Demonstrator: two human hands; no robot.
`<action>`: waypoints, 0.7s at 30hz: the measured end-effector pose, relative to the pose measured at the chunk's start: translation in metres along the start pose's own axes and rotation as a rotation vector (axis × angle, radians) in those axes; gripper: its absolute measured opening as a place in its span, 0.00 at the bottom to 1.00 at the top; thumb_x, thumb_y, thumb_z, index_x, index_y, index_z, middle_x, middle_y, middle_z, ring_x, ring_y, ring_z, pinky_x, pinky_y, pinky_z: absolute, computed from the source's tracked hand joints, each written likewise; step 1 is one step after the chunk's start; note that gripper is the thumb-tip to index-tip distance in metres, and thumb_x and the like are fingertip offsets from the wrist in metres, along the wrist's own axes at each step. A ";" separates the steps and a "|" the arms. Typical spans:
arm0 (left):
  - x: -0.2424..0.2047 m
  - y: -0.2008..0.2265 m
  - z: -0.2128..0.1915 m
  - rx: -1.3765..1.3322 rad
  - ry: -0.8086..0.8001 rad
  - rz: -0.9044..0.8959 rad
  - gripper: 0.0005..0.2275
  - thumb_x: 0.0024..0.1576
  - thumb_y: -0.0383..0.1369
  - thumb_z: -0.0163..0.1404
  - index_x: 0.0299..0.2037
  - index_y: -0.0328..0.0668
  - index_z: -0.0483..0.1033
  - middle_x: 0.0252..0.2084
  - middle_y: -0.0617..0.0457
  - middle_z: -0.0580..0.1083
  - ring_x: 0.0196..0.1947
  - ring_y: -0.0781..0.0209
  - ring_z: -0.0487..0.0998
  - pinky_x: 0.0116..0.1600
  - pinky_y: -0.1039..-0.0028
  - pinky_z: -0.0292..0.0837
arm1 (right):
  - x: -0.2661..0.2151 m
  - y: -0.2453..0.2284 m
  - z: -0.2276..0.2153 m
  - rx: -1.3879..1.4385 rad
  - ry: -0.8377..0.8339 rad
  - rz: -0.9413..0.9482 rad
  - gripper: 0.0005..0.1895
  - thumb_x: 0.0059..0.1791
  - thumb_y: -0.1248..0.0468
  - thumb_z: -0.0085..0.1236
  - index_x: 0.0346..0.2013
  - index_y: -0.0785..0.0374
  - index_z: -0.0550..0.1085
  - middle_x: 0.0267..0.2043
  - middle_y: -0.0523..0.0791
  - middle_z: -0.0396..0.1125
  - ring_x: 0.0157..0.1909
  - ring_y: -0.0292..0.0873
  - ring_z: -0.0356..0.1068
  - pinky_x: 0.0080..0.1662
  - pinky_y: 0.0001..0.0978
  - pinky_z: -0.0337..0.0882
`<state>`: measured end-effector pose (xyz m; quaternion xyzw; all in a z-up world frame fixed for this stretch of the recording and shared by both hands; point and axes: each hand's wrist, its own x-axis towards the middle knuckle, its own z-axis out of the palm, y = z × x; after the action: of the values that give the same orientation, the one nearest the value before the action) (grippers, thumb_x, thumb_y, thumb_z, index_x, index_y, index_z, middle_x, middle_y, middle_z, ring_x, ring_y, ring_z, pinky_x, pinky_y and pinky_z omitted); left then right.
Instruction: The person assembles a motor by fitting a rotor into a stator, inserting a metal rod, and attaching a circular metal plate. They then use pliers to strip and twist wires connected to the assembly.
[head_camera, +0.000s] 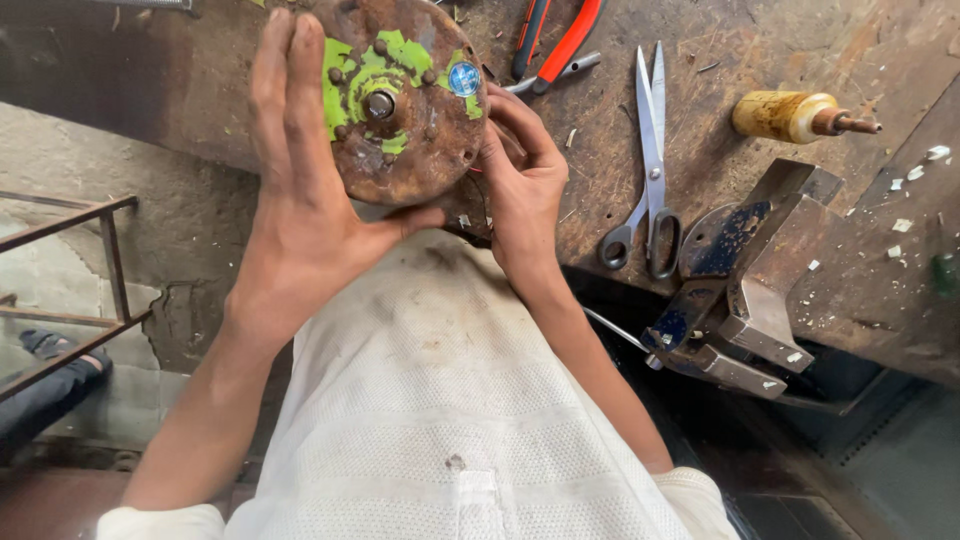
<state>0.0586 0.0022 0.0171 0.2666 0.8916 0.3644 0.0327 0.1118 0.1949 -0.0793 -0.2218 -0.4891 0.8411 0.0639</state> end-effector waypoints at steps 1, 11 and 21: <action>0.000 -0.001 0.002 -0.007 0.011 -0.011 0.62 0.45 0.41 0.76 0.77 0.51 0.29 0.77 0.46 0.40 0.77 0.48 0.46 0.81 0.61 0.56 | 0.000 -0.001 -0.001 0.005 -0.009 0.006 0.13 0.57 0.69 0.58 0.57 0.69 0.75 0.68 0.49 0.65 0.65 0.45 0.70 0.64 0.38 0.75; -0.012 0.010 0.025 0.108 0.097 -0.129 0.52 0.47 0.43 0.72 0.76 0.62 0.42 0.76 0.47 0.39 0.76 0.47 0.48 0.78 0.62 0.57 | -0.005 -0.001 -0.006 0.084 -0.051 0.050 0.13 0.57 0.69 0.60 0.56 0.70 0.75 0.70 0.46 0.62 0.64 0.45 0.70 0.61 0.39 0.77; 0.000 0.030 0.014 0.211 -0.012 -0.199 0.49 0.48 0.44 0.75 0.76 0.67 0.51 0.76 0.40 0.42 0.77 0.39 0.51 0.76 0.54 0.57 | -0.005 -0.001 -0.007 0.057 -0.032 0.052 0.13 0.56 0.69 0.61 0.55 0.70 0.76 0.70 0.48 0.61 0.67 0.46 0.70 0.67 0.41 0.75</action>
<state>0.0753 0.0286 0.0270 0.1813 0.9468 0.2619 0.0458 0.1192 0.1991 -0.0795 -0.2192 -0.4599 0.8596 0.0408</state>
